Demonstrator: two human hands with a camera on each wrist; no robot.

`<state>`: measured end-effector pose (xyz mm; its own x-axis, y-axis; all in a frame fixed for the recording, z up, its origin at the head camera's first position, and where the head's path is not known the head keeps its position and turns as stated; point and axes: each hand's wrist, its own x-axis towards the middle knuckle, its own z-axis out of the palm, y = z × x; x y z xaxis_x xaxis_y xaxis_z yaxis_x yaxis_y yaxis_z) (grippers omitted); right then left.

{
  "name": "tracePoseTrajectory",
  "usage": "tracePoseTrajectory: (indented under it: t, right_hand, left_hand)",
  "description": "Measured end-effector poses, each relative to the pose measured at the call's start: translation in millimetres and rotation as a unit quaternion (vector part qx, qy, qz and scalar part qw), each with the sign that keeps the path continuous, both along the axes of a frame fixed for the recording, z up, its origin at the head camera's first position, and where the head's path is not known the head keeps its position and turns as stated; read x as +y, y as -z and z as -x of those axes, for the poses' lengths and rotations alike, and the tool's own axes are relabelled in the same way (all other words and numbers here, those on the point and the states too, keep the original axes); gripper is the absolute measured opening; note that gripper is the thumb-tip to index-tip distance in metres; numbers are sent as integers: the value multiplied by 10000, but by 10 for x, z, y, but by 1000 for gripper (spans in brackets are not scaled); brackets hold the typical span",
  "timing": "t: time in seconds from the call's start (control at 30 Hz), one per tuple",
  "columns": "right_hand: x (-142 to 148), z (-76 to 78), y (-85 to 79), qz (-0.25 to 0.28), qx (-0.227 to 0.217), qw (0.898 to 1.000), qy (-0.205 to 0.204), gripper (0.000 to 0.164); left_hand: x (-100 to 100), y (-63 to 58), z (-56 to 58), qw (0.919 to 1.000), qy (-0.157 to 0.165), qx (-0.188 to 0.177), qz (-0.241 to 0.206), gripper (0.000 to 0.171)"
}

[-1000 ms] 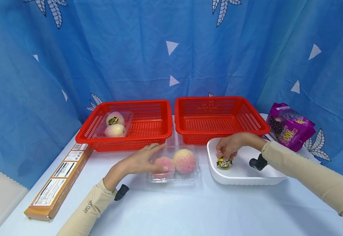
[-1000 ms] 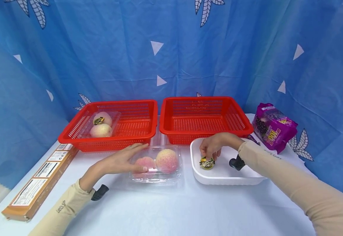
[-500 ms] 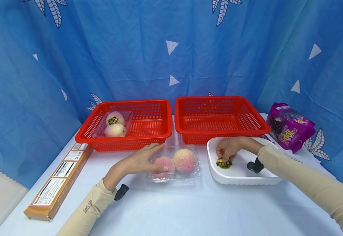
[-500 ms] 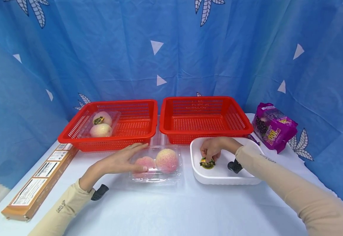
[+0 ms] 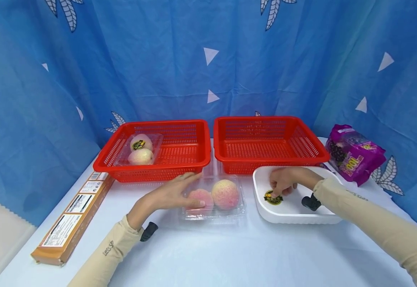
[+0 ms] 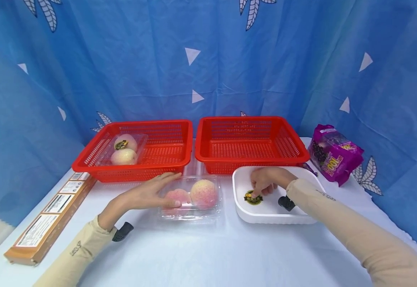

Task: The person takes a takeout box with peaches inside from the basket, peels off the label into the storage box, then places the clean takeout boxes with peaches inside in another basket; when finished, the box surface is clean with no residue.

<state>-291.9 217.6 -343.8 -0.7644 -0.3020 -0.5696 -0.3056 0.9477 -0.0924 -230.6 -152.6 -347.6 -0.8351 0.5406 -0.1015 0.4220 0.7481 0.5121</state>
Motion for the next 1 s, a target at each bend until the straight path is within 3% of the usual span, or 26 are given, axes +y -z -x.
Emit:
tracePoseTrajectory:
  t: [0.43, 0.73, 1.0]
  right_hand:
    - [-98, 17, -43, -678, 96, 9955, 659, 35]
    - [-22, 55, -15, -628, -339, 9967, 386, 38]
    - [16, 104, -8, -329, -464, 9970, 529, 38]
  left_hand:
    - [-6, 7, 23, 9999, 132, 48, -75, 93]
    - [6, 10, 47, 9999, 145, -13, -79, 94]
    - [0, -3, 44, 9999, 124, -20, -88, 94]
